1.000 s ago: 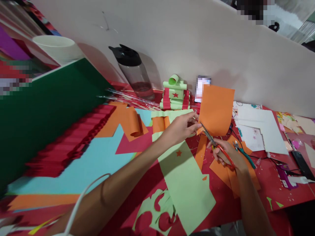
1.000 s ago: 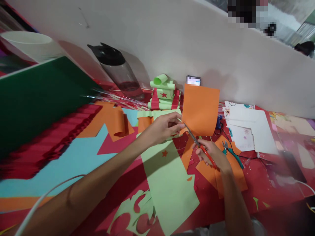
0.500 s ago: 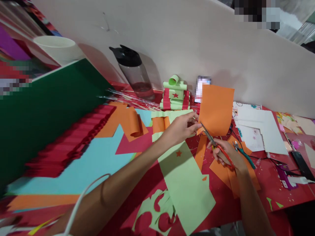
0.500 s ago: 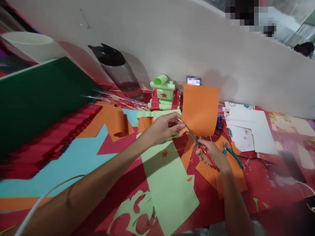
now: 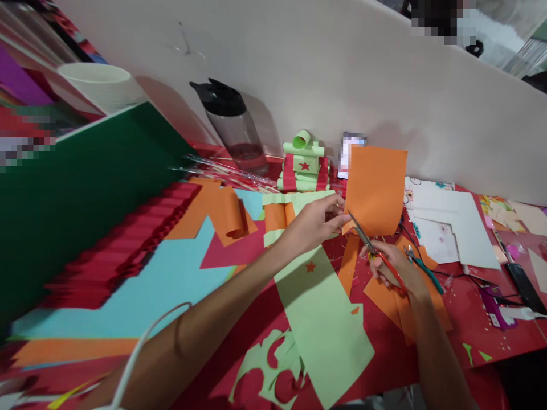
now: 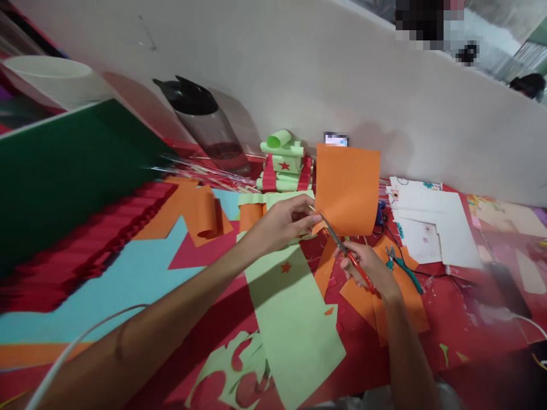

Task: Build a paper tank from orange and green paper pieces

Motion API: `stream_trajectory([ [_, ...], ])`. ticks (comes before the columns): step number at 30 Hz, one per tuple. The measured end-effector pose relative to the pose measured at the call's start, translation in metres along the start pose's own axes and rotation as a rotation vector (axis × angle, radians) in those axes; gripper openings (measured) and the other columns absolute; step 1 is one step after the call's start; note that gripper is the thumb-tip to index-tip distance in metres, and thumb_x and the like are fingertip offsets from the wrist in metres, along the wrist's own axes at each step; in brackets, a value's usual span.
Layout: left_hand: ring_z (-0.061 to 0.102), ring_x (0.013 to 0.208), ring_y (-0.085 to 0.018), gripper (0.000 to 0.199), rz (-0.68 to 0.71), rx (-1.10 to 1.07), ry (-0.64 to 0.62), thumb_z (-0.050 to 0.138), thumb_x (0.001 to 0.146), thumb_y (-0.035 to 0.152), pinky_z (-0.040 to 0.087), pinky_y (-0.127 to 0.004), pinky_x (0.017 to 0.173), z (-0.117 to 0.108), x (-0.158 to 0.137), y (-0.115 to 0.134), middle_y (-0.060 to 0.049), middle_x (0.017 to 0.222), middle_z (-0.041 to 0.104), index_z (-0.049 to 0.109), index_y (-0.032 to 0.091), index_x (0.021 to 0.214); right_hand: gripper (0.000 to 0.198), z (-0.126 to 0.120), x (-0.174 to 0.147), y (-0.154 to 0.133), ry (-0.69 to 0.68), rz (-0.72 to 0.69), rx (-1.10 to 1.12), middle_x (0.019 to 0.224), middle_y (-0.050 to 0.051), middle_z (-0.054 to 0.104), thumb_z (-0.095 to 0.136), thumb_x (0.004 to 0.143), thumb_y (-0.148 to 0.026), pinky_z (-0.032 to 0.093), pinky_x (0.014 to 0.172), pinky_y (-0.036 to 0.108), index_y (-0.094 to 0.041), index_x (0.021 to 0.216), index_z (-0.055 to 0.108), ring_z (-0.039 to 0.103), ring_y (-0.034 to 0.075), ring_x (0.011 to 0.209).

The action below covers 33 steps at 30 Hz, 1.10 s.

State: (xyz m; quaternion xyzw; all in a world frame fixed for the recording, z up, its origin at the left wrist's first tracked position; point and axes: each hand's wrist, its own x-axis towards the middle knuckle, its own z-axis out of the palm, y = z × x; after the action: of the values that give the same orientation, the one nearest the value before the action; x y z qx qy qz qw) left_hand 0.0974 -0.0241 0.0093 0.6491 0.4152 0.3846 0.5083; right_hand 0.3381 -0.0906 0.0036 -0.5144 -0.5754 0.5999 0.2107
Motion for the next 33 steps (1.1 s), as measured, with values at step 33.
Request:
stream_trajectory([
  [33,0.067,0.065,-0.014,0.03,0.041,-0.083,0.025,0.068,0.091,0.04,0.053,-0.026,0.062,0.0049,-0.0031,0.004,0.003,0.077,0.064,0.048,0.024,0.105,0.055,0.0009,0.0044,0.0033,0.018,-0.094,-0.01,0.062,-0.006,0.056,0.067,0.085,-0.066,0.034,0.039,0.018,-0.019,0.113,0.062,0.039,0.006,0.04],
])
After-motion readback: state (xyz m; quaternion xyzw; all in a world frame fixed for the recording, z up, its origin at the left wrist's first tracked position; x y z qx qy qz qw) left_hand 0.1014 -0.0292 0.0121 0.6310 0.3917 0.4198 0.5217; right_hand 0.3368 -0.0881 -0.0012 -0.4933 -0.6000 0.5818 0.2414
